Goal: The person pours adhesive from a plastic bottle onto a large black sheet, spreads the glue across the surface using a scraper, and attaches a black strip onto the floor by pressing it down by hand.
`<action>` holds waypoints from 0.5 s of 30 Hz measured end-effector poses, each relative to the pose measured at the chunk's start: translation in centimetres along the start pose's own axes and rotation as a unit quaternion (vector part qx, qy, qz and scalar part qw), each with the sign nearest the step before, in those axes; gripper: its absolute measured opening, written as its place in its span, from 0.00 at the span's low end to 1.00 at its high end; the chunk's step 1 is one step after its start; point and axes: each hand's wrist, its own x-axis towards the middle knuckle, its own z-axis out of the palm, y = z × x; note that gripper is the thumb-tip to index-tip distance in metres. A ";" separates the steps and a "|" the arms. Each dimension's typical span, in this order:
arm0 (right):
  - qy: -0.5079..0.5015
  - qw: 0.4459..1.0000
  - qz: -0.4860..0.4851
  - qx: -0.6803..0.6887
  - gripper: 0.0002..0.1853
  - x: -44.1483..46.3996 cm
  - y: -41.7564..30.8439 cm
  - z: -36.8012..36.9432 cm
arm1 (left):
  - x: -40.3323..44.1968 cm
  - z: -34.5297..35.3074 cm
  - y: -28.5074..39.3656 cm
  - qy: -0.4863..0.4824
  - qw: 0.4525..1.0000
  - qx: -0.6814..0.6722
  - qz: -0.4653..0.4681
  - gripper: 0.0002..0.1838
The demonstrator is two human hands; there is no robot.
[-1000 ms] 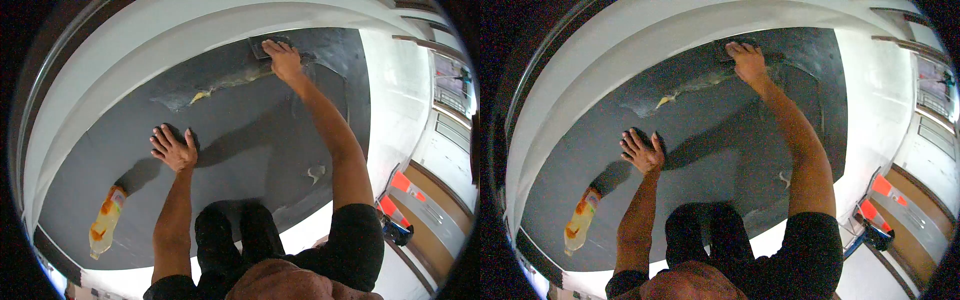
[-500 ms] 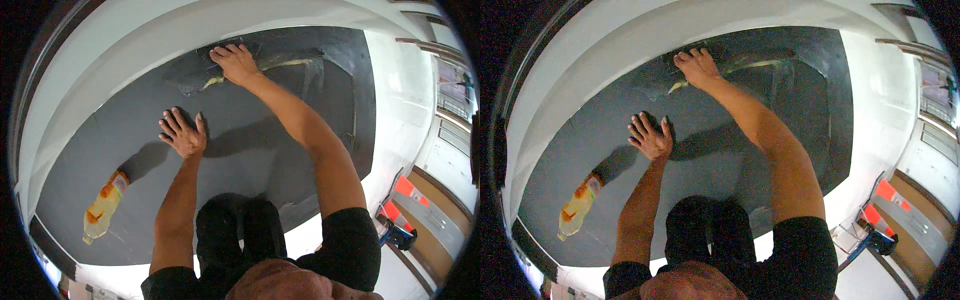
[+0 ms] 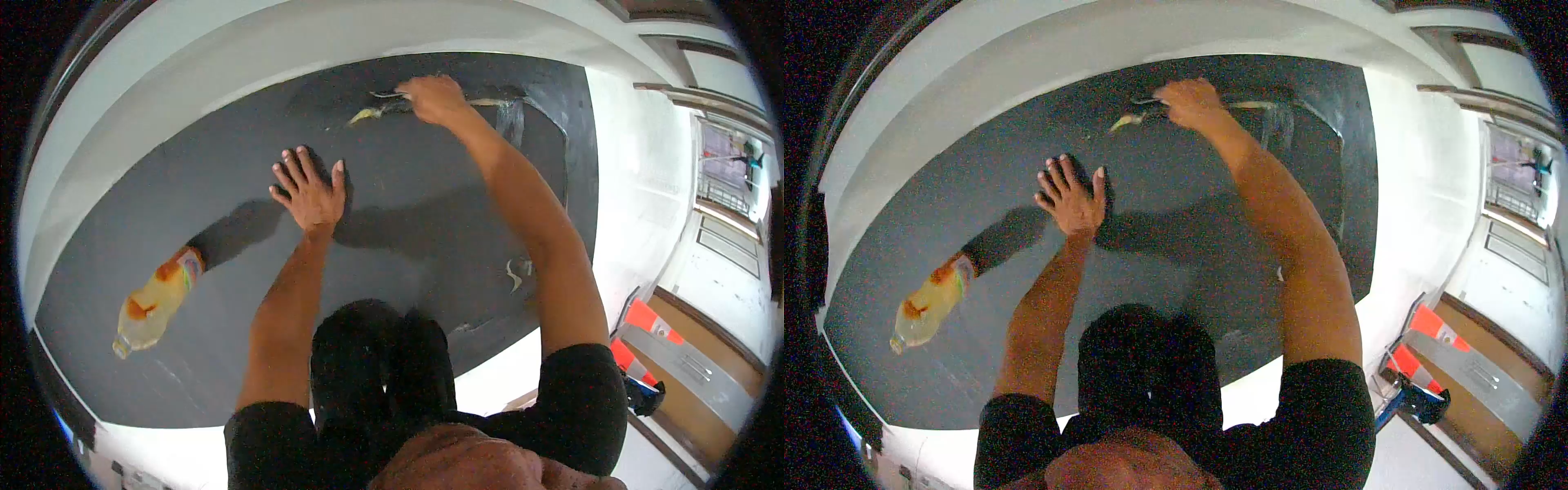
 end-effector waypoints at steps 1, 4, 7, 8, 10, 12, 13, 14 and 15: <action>-0.028 1.000 0.005 -0.002 0.28 -1.0 0.6 -1.0 | -0.3 -0.3 -0.6 0.004 1.000 -0.003 -0.005 0.45; 0.011 0.983 0.171 0.065 0.26 -4.7 6.5 0.2 | -1.0 -2.6 -4.2 -0.043 0.987 -0.114 0.104 0.44; 0.050 0.949 0.307 0.053 0.22 -9.4 16.0 5.1 | -4.1 -5.1 -10.6 0.019 1.000 -0.012 0.004 0.45; 0.056 0.937 0.341 0.043 0.21 -10.9 18.6 6.0 | -5.2 -5.0 -13.0 0.036 0.996 0.065 -0.047 0.45; 0.087 0.884 0.433 0.150 0.21 -13.2 22.0 6.0 | -5.8 -4.3 -15.3 0.034 0.997 0.062 -0.021 0.45; 0.110 0.877 0.448 0.132 0.21 -14.9 26.1 7.5 | -5.1 -4.1 -14.8 0.024 0.997 0.072 -0.028 0.45; 0.114 0.893 0.427 0.084 0.20 -15.8 27.2 8.1 | -5.6 -4.2 -14.5 0.016 0.994 0.094 -0.044 0.46; 0.109 0.894 0.427 0.083 0.20 -16.4 28.3 8.6 | -5.7 -3.9 -14.7 0.025 0.994 0.101 -0.036 0.45; 0.124 0.873 0.462 0.093 0.20 -16.2 29.6 8.3 | -5.2 -3.6 -14.6 0.029 0.994 0.100 -0.035 0.45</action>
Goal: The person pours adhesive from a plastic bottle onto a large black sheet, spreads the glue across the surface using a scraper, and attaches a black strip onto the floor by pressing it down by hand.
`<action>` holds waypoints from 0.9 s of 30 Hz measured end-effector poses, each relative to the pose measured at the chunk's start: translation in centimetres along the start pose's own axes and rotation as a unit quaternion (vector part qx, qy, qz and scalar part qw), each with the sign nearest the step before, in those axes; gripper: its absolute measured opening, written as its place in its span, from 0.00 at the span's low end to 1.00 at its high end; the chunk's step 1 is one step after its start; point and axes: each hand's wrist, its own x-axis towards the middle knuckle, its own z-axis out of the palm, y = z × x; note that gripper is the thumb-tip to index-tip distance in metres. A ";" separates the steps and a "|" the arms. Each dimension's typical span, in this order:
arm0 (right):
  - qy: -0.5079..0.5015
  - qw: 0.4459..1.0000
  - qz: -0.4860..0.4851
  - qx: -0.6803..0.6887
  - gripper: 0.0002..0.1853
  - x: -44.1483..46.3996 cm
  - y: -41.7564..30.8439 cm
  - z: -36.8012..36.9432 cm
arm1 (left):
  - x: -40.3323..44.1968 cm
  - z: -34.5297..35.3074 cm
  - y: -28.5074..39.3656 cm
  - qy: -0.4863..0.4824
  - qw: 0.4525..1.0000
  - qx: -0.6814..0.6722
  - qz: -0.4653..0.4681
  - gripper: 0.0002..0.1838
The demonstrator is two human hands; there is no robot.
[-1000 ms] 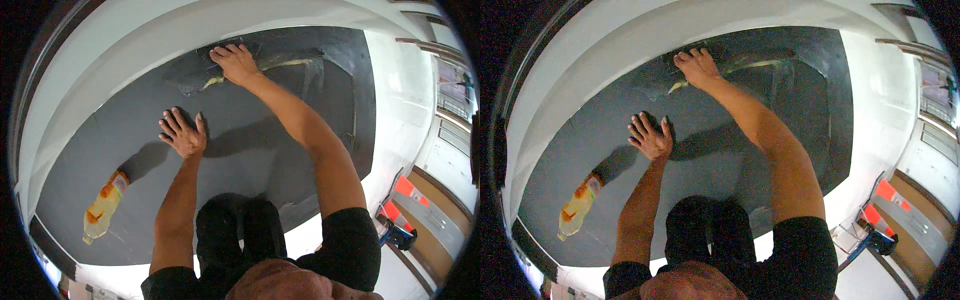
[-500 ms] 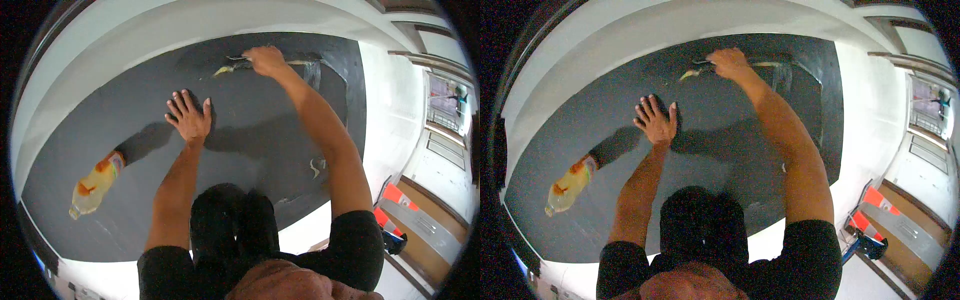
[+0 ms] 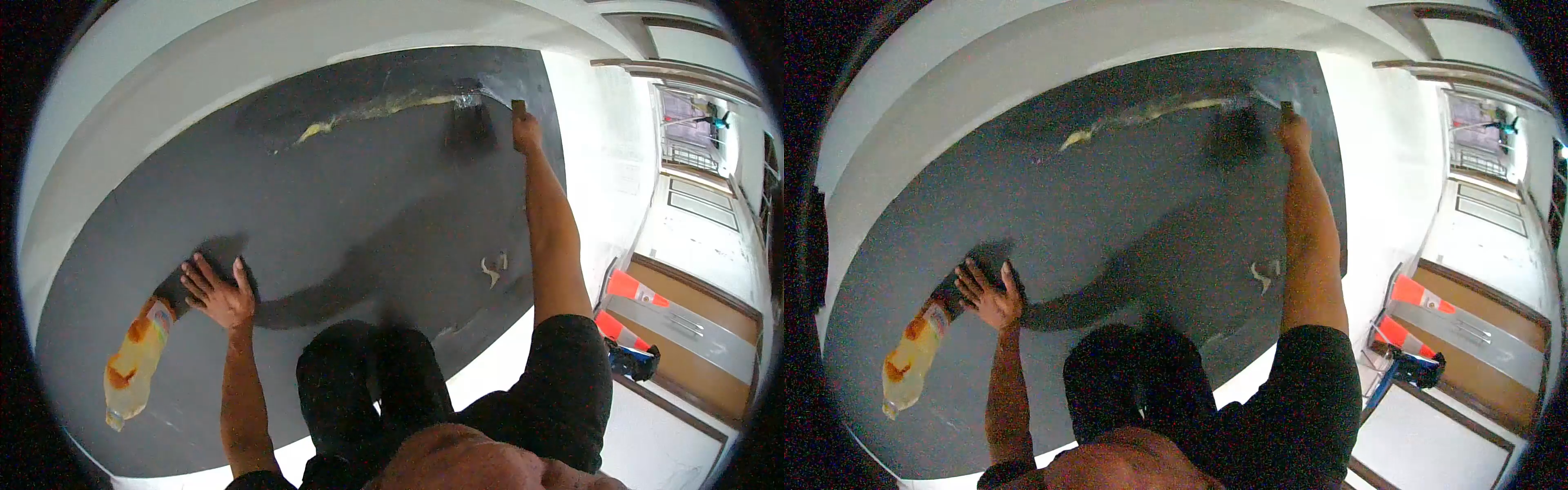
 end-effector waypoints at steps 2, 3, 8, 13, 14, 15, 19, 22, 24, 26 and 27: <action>0.010 0.999 0.041 0.013 0.20 1.6 1.4 0.1 | -0.4 -0.1 -0.2 0.002 1.000 0.024 0.003 0.45; 0.041 0.998 0.041 0.019 0.20 2.6 3.3 0.6 | -0.5 0.3 -0.4 0.013 1.000 0.019 0.015 0.44; 0.060 0.997 0.046 0.031 0.20 2.0 7.7 -0.3 | -0.5 1.0 -0.2 0.024 0.999 0.014 0.043 0.42; 0.005 0.980 0.191 0.052 0.24 2.6 17.6 2.3 | -0.6 1.9 -0.9 0.057 0.995 0.054 0.065 0.42; 0.008 0.975 0.218 0.047 0.27 3.5 21.2 4.6 | -0.7 2.2 -0.7 0.066 0.994 0.059 0.067 0.42; 0.010 0.969 0.243 0.042 0.30 3.4 21.3 5.0 | -0.6 2.1 -0.6 0.061 0.995 0.050 0.058 0.41; -0.134 0.961 0.243 0.004 0.44 5.1 17.7 3.6 | -0.7 2.2 -1.1 0.063 0.991 0.093 0.071 0.41; -0.094 0.955 0.249 0.134 0.34 8.8 13.4 3.7 | -0.5 2.5 -0.7 0.057 0.992 0.086 0.068 0.41; -0.109 0.958 0.252 0.086 0.30 10.5 9.4 4.4 | -0.4 2.4 -1.2 0.068 0.990 0.083 0.095 0.41; -0.114 0.993 0.026 -0.017 0.25 11.3 6.4 5.1 | -0.5 2.5 -1.0 0.055 0.990 0.096 0.084 0.41; -0.111 0.991 -0.054 -0.048 0.24 11.2 4.5 5.1 | -0.5 2.3 -0.8 0.058 0.992 0.076 0.080 0.41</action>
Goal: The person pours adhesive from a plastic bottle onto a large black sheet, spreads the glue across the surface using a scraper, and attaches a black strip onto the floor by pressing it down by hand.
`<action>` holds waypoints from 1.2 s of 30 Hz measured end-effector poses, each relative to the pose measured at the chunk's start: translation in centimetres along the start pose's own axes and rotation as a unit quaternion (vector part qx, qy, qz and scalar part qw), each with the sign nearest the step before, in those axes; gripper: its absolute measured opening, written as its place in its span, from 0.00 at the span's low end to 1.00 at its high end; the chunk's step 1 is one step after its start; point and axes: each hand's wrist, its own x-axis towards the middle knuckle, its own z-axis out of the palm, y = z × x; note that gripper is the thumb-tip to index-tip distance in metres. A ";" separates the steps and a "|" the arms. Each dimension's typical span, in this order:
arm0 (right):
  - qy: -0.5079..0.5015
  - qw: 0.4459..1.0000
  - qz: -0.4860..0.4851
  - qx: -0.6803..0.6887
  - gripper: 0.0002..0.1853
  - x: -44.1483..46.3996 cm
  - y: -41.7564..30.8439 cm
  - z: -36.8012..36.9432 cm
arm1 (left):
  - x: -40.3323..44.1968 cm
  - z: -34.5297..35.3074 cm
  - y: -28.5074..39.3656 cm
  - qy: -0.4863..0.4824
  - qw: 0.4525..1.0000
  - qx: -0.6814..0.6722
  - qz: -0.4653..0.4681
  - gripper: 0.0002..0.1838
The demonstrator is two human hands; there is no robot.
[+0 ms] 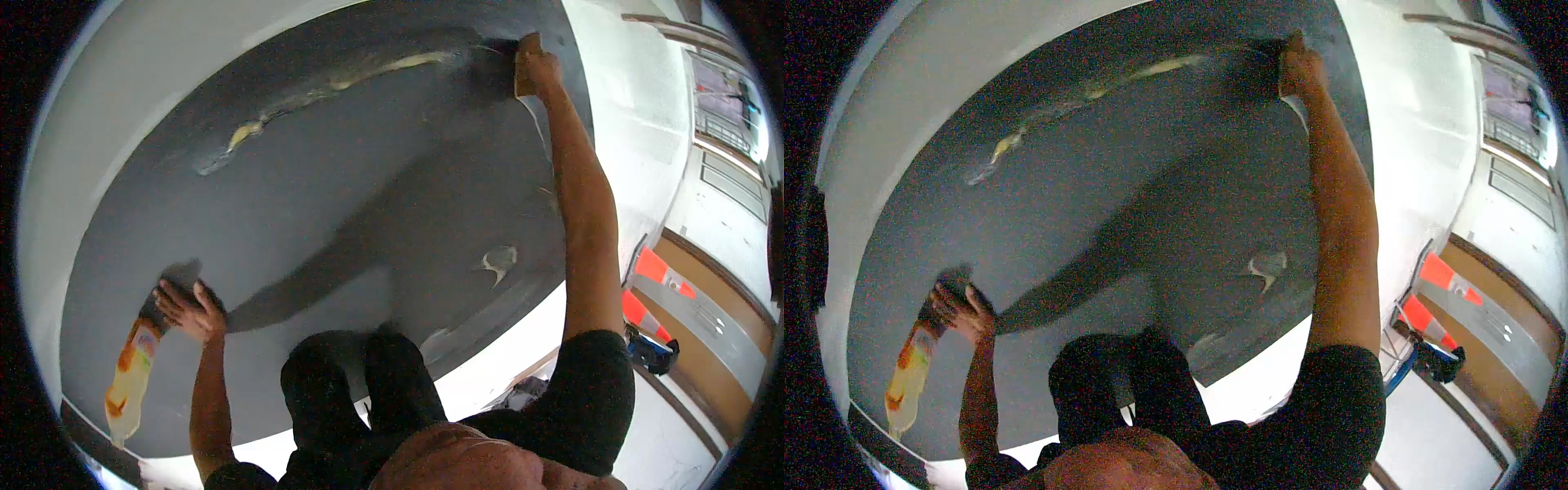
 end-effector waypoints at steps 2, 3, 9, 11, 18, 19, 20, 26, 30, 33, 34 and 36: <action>0.064 0.988 -0.076 0.116 0.24 -2.8 -6.4 -1.3 | 0.3 -0.6 -0.3 -0.004 0.999 -0.041 0.014 0.42; 0.081 0.978 -0.109 0.157 0.25 -4.2 -9.1 -1.9 | 0.5 -0.9 -0.5 -0.018 0.999 -0.050 0.011 0.43; 0.010 0.968 -0.234 0.093 0.23 -10.6 -23.0 -2.4 | 0.8 -2.2 -0.1 -0.054 0.996 -0.058 -0.038 0.46; 0.005 0.975 -0.176 0.134 0.24 -13.3 -28.1 -2.1 | 0.8 -1.8 -0.5 -0.060 0.996 -0.052 -0.048 0.46; 0.046 0.954 -0.280 0.095 0.33 -25.1 -43.3 -1.9 | 1.0 -2.3 -0.4 -0.099 0.989 -0.071 -0.080 0.48; 0.021 0.953 -0.281 0.108 0.31 -27.1 -45.5 -2.9 | 1.0 -2.4 -0.4 -0.109 0.988 -0.071 -0.082 0.48; -0.014 0.949 -0.300 0.098 0.27 -27.9 -46.7 -2.4 | 0.9 -2.5 -0.3 -0.101 0.989 -0.075 -0.079 0.48; 0.038 0.889 -0.448 -0.084 0.24 -26.4 -41.4 -2.6 | 0.6 -2.7 -0.1 -0.060 0.990 -0.113 -0.052 0.46; 0.039 0.847 -0.520 -0.103 0.28 -21.0 -30.3 -3.8 | -0.6 -3.0 0.6 -0.068 0.990 -0.110 -0.056 0.46; -0.041 0.865 -0.486 -0.118 0.29 -16.8 -22.1 -2.0 | -1.4 -2.5 0.4 -0.070 0.992 -0.099 -0.042 0.46; -0.062 0.872 -0.471 -0.121 0.29 -16.5 -19.0 -1.7 | -1.5 -2.3 0.6 -0.063 0.994 -0.084 -0.041 0.46; -0.057 0.885 -0.443 -0.132 0.29 -16.6 -13.9 -1.9 | -1.1 -1.2 0.8 -0.041 0.996 -0.063 -0.041 0.46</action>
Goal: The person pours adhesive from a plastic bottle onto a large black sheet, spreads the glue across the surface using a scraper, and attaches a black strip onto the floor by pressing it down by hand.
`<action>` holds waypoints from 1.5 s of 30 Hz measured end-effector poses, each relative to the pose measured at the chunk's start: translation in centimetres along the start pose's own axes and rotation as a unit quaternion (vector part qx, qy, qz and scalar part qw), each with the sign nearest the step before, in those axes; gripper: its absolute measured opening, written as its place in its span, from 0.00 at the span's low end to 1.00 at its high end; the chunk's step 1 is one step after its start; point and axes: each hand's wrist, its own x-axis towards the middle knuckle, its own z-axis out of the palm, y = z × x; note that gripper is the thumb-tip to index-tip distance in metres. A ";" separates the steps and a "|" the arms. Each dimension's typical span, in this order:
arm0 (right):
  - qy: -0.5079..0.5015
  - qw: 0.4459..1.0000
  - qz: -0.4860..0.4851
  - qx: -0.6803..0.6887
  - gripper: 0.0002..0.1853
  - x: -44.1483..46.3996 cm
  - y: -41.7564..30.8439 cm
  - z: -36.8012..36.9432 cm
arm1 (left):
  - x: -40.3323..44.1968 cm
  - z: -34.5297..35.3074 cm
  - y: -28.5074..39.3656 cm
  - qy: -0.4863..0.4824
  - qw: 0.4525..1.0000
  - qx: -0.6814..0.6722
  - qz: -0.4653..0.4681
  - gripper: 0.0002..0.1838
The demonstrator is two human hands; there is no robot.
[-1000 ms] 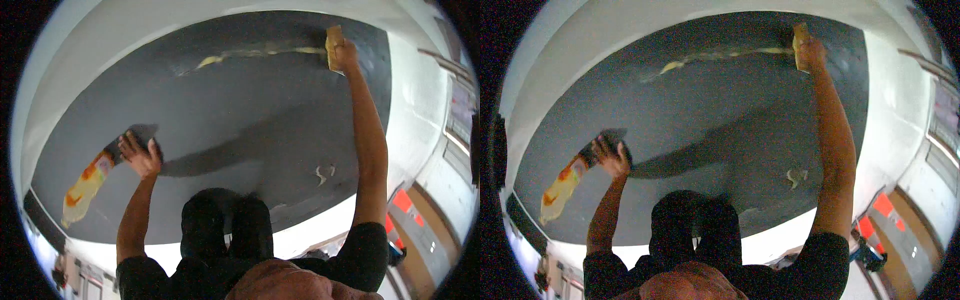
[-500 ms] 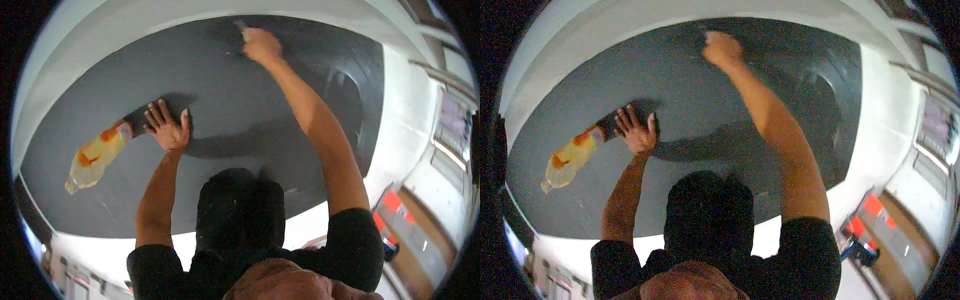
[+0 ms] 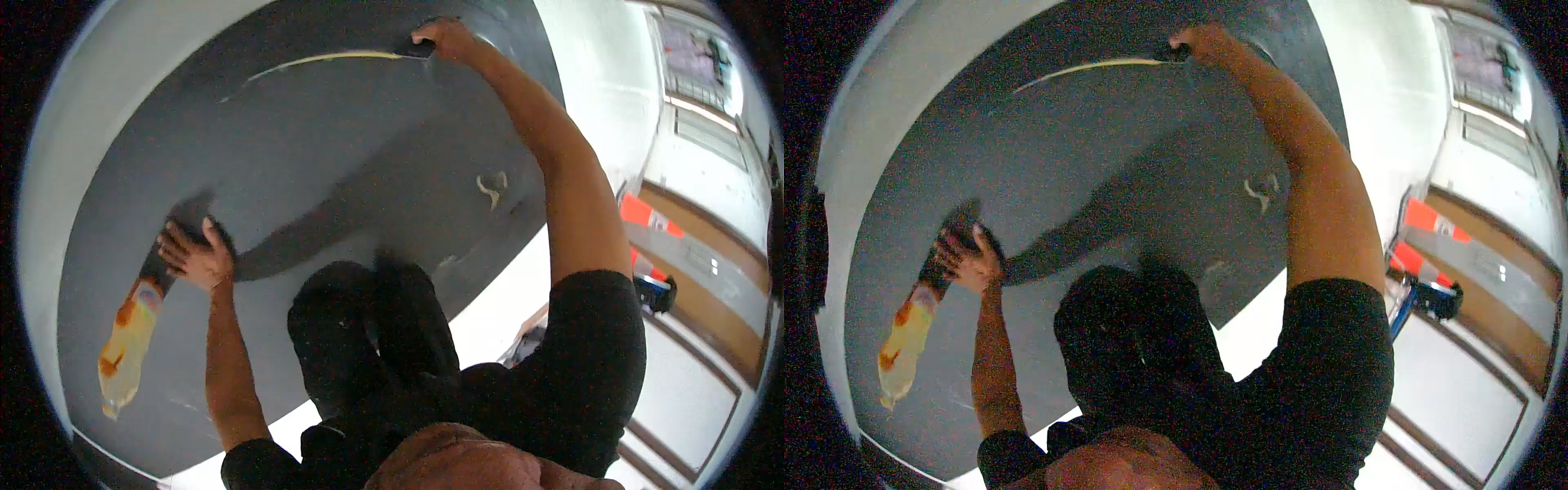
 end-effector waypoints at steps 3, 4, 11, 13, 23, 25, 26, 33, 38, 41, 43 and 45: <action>0.046 0.998 0.045 0.007 0.20 -6.8 3.6 4.2 | -0.1 0.8 0.7 -0.002 1.000 0.022 -0.011 0.46; 0.090 0.994 0.058 0.021 0.13 -9.4 4.3 6.1 | -0.6 1.0 0.9 -0.010 1.000 0.024 0.010 0.46; -0.043 0.973 0.223 0.047 0.34 -25.3 6.5 13.8 | -2.1 0.3 9.3 0.037 0.983 -0.067 0.168 0.44; 0.047 0.976 0.209 0.026 0.35 -29.2 2.4 16.1 | -3.0 -2.2 17.5 -0.028 0.940 -0.171 0.295 0.41; 0.134 0.856 0.493 0.083 0.29 -39.5 3.8 16.7 | -3.2 0.1 35.0 -0.148 0.886 -0.074 0.433 0.40; 0.154 0.871 0.460 0.078 0.24 -39.5 8.5 18.0 | -3.2 0.0 35.0 -0.140 0.892 -0.072 0.424 0.41; 0.157 0.879 0.447 0.060 0.22 -38.4 11.1 18.4 | -3.1 0.2 35.1 -0.143 0.890 -0.068 0.427 0.41; 0.053 0.889 0.408 0.198 0.16 -33.4 16.1 13.2 | -3.4 1.3 35.0 -0.144 0.891 -0.026 0.429 0.43; 0.003 0.886 0.424 0.187 0.19 -42.6 11.3 22.4 | -3.5 1.6 34.6 -0.141 0.887 -0.038 0.437 0.45; -0.016 0.822 0.530 0.207 0.21 -46.1 3.3 23.0 | -3.6 1.4 34.8 -0.147 0.888 -0.029 0.435 0.45; -0.045 0.789 0.559 0.250 0.22 -46.7 -1.2 20.6 | -3.6 1.1 35.0 -0.162 0.890 -0.010 0.427 0.46; -0.054 0.769 0.579 0.266 0.21 -48.2 -4.5 21.5 | -3.6 1.2 34.8 -0.158 0.887 -0.007 0.434 0.46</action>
